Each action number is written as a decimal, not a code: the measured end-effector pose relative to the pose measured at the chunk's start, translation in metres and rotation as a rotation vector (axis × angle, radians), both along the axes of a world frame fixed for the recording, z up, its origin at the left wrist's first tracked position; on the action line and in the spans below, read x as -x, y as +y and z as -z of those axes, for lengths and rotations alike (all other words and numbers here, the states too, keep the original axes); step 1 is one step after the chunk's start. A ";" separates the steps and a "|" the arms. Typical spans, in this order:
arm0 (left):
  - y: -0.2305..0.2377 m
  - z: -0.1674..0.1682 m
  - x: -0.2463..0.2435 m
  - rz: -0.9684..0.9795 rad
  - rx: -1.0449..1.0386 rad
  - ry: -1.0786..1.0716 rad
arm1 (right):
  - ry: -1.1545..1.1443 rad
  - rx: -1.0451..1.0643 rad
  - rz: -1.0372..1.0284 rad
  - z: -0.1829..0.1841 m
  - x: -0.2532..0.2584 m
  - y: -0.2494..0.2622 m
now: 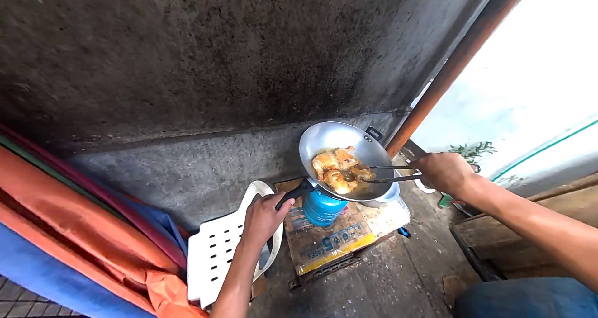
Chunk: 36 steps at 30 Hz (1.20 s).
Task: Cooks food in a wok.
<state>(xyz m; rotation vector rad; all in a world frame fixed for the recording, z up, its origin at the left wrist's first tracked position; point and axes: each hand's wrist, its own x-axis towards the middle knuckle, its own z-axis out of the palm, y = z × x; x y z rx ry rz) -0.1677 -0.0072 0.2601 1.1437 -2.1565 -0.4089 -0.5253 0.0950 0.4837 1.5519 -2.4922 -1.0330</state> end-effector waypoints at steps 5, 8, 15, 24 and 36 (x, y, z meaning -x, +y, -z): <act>0.000 0.000 0.001 -0.001 -0.009 0.010 | 0.016 0.011 -0.003 -0.015 0.004 -0.001; -0.001 0.000 0.001 -0.004 -0.030 0.014 | 0.027 0.041 -0.018 -0.022 0.009 -0.004; 0.000 -0.001 0.003 -0.015 -0.043 0.032 | 0.016 0.120 0.027 -0.037 0.017 -0.019; 0.002 -0.003 0.003 -0.029 -0.062 0.034 | -0.080 0.250 0.076 -0.016 0.028 -0.056; 0.000 -0.004 0.002 -0.027 -0.072 0.044 | -0.262 0.161 0.174 0.001 0.085 -0.017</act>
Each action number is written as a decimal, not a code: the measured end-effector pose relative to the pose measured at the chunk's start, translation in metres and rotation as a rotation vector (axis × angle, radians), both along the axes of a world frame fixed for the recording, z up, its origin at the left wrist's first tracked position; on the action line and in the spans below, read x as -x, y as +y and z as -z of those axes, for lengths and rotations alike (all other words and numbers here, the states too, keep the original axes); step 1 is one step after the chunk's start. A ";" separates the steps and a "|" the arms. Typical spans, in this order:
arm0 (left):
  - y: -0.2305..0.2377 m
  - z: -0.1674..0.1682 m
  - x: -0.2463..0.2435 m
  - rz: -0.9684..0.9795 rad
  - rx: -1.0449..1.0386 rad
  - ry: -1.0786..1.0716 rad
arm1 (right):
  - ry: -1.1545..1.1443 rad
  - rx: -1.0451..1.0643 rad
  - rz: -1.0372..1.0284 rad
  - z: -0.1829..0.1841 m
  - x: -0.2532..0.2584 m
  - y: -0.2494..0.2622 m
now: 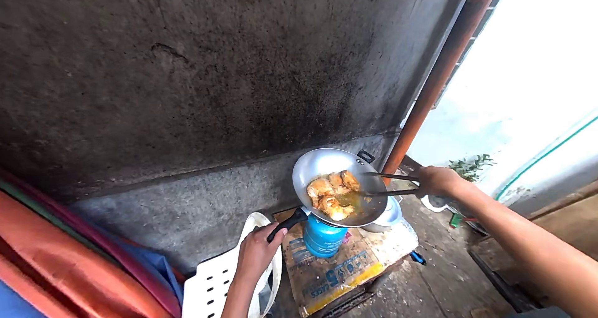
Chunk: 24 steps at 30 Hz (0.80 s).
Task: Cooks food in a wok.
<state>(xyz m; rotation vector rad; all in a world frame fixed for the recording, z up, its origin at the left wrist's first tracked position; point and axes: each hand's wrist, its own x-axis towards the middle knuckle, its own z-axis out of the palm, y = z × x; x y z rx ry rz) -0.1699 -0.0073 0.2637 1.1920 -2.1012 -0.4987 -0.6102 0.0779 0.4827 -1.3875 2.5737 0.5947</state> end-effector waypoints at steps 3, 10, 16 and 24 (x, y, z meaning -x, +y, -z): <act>-0.001 0.002 0.000 0.009 0.035 0.014 | 0.042 -0.026 -0.040 -0.003 0.005 -0.016; -0.001 -0.003 0.000 -0.010 -0.022 -0.048 | 0.156 -0.168 -0.271 -0.014 0.024 -0.084; 0.008 -0.011 0.003 -0.049 -0.091 -0.063 | 0.138 -0.245 -0.417 -0.005 0.039 -0.125; 0.014 -0.013 0.005 -0.068 -0.123 -0.072 | 0.035 -0.223 -0.360 -0.020 0.048 -0.121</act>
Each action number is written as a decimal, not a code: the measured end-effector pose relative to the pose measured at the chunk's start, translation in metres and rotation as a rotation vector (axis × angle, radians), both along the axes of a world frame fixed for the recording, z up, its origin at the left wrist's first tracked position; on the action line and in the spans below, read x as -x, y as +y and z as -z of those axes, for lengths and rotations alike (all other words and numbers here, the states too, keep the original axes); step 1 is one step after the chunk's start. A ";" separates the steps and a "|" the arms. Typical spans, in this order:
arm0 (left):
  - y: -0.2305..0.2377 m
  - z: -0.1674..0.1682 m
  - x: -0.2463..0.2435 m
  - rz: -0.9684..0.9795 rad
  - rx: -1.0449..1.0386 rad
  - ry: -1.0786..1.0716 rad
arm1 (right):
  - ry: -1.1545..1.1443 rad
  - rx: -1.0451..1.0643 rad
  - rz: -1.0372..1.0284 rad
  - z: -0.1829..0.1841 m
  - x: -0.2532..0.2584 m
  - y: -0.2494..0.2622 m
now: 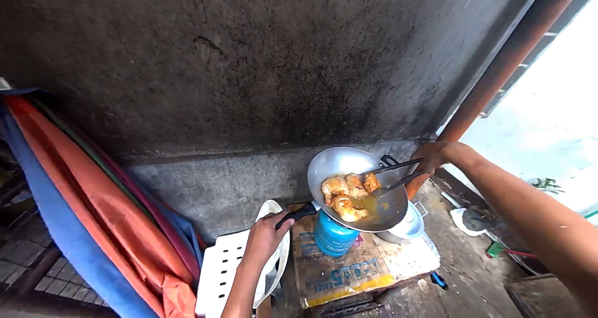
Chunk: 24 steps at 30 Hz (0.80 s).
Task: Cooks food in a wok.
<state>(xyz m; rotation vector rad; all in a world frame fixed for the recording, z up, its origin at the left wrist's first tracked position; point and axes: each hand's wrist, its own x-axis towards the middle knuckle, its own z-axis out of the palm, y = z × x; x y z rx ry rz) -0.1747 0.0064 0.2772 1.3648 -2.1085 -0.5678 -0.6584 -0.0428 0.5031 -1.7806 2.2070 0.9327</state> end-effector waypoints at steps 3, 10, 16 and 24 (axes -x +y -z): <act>-0.002 0.004 0.000 0.004 0.042 0.025 | 0.037 -0.005 0.092 -0.026 -0.026 0.018; 0.003 0.008 0.003 0.004 0.047 0.038 | 0.093 -0.026 0.434 -0.021 -0.054 0.011; 0.001 0.008 0.001 0.027 -0.017 0.049 | 0.049 -0.067 0.550 0.002 -0.073 0.002; -0.003 0.004 -0.001 0.057 -0.020 0.037 | -0.014 -0.067 0.639 0.008 -0.082 0.008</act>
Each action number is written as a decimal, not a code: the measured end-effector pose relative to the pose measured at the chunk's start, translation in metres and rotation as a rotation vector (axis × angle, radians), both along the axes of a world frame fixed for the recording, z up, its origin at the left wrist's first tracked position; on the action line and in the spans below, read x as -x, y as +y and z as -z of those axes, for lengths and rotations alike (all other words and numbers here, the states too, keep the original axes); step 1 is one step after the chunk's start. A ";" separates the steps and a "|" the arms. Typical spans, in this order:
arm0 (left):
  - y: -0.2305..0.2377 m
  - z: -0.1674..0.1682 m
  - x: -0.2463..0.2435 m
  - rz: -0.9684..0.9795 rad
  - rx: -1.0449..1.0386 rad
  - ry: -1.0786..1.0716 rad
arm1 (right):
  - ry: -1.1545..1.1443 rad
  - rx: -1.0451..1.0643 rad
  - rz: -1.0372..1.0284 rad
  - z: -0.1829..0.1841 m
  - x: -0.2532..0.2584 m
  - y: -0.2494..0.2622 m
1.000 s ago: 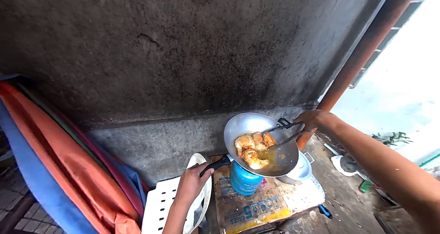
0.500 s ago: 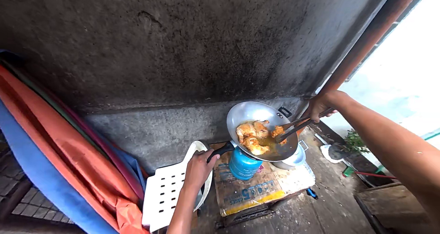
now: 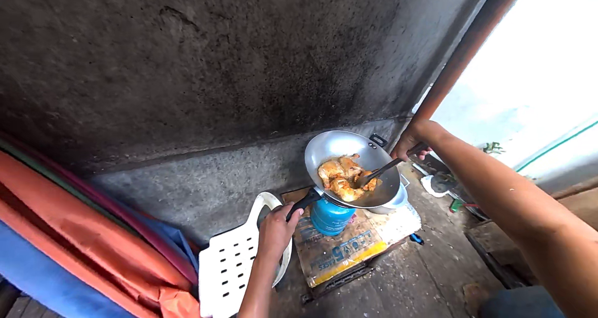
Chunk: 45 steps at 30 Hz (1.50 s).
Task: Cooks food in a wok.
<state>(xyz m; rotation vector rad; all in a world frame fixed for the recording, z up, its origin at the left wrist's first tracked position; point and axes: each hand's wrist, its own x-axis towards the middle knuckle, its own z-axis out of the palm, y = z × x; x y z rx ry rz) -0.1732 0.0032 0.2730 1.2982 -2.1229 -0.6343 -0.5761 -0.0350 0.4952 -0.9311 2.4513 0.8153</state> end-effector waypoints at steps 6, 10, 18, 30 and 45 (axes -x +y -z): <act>0.001 -0.004 0.001 0.004 0.023 -0.012 | -0.138 0.134 0.132 0.008 0.033 0.022; 0.001 -0.008 0.003 0.007 0.033 -0.052 | -0.122 0.145 -0.033 -0.017 0.022 0.042; 0.005 -0.016 0.004 0.020 0.009 -0.062 | 0.160 0.102 -0.504 -0.032 -0.051 0.118; 0.003 -0.009 0.001 0.037 0.023 -0.028 | 0.121 0.225 -0.734 0.028 -0.048 0.136; -0.008 -0.003 -0.003 0.073 0.067 0.001 | 0.156 0.388 -0.734 0.019 -0.018 0.143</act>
